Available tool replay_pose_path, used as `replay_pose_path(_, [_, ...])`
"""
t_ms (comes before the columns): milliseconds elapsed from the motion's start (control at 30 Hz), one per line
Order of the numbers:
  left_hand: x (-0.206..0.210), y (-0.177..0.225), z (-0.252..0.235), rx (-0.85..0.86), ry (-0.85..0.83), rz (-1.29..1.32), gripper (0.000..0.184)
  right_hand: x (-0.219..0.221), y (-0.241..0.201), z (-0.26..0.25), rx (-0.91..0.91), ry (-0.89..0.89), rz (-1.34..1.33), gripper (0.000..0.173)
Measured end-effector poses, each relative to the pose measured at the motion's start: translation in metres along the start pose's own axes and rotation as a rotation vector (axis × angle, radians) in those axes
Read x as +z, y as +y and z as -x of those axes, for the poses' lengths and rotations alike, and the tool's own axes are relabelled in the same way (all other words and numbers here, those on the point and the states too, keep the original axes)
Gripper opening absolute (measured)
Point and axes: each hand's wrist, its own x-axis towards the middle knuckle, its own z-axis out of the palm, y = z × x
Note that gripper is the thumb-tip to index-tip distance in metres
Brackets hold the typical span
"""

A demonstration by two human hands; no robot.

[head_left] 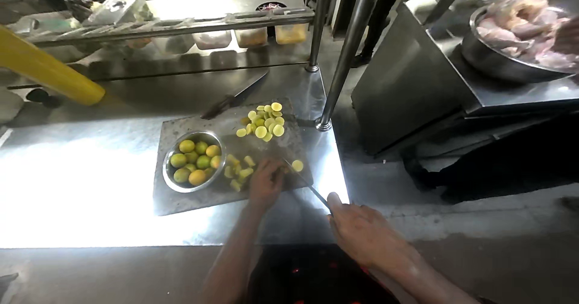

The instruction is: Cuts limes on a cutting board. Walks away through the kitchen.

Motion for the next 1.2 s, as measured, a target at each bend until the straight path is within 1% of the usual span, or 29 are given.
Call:
replay_pose_path(100, [0.000,0.001,-0.001,0.013,-0.003,-0.037,0.014,-0.001,-0.001,-0.007,-0.015,0.006,-0.001,0.033])
replay_pose_path(200, [0.001,0.004,0.000,0.019,-0.006,-0.084,0.016,-0.010,-0.013,-0.030,-0.028,-0.010,-0.060,0.033])
replay_pose_path(333, [0.002,0.000,0.002,0.056,0.018,-0.105,0.015,-0.022,-0.036,-0.068,-0.045,0.073,-0.085,0.032])
replay_pose_path(433, [0.002,-0.001,0.001,0.072,0.024,-0.099,0.015,-0.024,-0.044,-0.081,-0.041,0.116,-0.083,0.032])
replay_pose_path(500, [0.002,-0.002,0.002,0.093,0.023,-0.105,0.014,-0.020,-0.039,-0.074,-0.036,0.078,-0.080,0.032])
replay_pose_path(567, [0.001,0.000,0.004,0.077,0.006,-0.103,0.015,-0.015,-0.025,-0.053,-0.027,-0.021,-0.077,0.035])
replay_pose_path(633, [0.000,0.002,0.003,0.062,-0.016,-0.086,0.016,-0.005,-0.007,-0.028,-0.004,-0.107,-0.071,0.035])
replay_pose_path(700, [0.001,0.003,0.002,0.087,-0.013,-0.084,0.016,0.004,0.005,-0.011,0.025,-0.146,-0.066,0.035])
replay_pose_path(767, [0.002,0.003,0.001,0.096,-0.013,-0.083,0.018,0.006,0.008,-0.004,0.029,-0.146,-0.069,0.036])
replay_pose_path(833, [0.001,0.003,0.001,0.090,-0.012,-0.085,0.018,0.001,0.005,-0.007,0.005,-0.133,-0.074,0.034])
replay_pose_path(967, [0.000,0.003,0.001,0.091,-0.025,-0.060,0.016,-0.006,-0.016,-0.045,-0.019,-0.109,-0.105,0.039])
replay_pose_path(1033, [0.000,0.001,0.002,0.089,-0.004,-0.059,0.016,-0.010,-0.026,-0.055,-0.008,-0.082,-0.097,0.040])
replay_pose_path(1100, [0.003,0.000,0.004,0.090,0.041,-0.082,0.015,-0.010,-0.029,-0.054,0.004,-0.076,-0.105,0.041])
replay_pose_path(1200, [0.006,0.003,0.004,0.067,0.101,-0.087,0.014,-0.001,-0.018,-0.037,0.001,-0.098,-0.138,0.041])
